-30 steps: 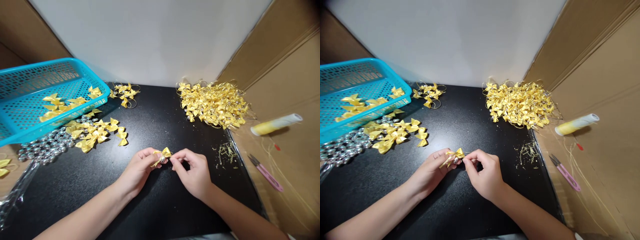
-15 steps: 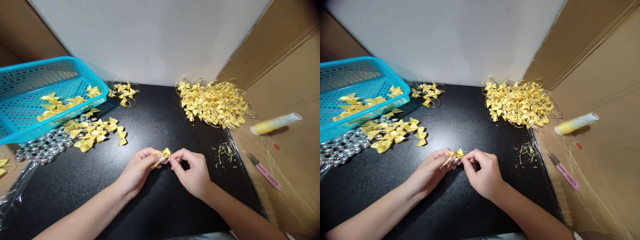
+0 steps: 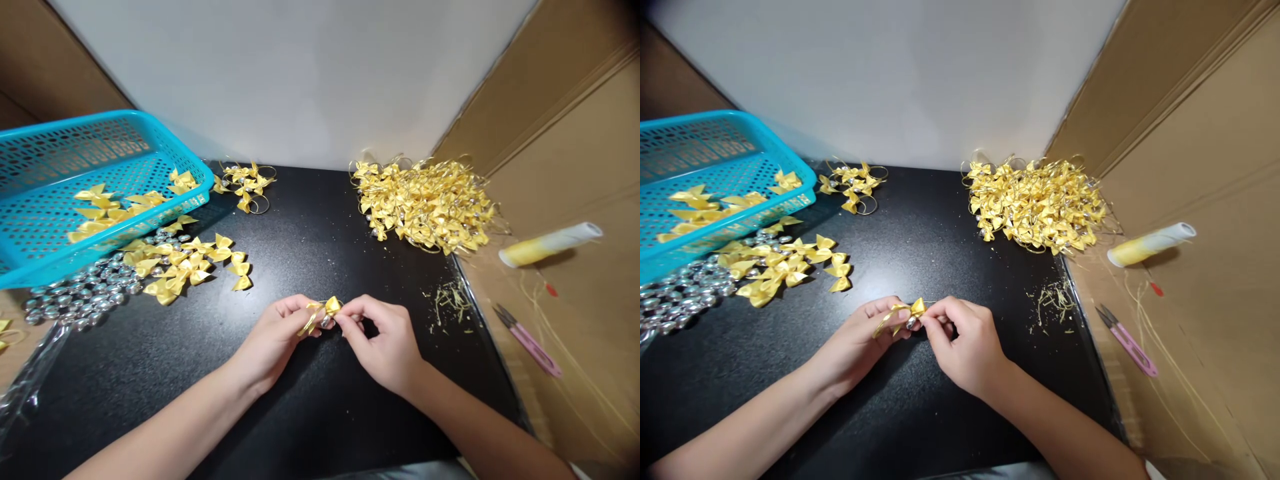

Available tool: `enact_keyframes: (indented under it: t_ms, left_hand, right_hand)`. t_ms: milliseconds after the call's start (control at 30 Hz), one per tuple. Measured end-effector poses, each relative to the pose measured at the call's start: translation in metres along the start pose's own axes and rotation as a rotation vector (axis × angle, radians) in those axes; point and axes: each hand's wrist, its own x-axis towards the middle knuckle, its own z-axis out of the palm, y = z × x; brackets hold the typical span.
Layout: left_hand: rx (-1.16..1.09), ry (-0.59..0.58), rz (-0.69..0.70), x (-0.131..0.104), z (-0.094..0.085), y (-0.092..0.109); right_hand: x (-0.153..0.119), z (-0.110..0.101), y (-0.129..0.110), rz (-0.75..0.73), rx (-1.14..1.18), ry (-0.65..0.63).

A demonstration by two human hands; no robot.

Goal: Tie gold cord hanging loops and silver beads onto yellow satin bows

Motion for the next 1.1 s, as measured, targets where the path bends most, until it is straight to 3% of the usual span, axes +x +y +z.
enact_keyframes:
  t_ms: [167,733,1100]
  left_hand:
    - [0.010,-0.010,-0.009,-0.0005,0.0003,0.0003]
    - [-0.028,-0.043,-0.001,0.0017,-0.0037,-0.0021]
    - [-0.012,-0.031,-0.015,0.0018,-0.0011,-0.0008]
  right_hand:
    - [0.0001,-0.0011,0.0029,-0.061,-0.044,-0.003]
    - [0.0007,-0.0022,0.0009,0.012,-0.043,-0.002]
    - [0.0012,-0.0019,0.0004,-0.057,-0.075,-0.003]
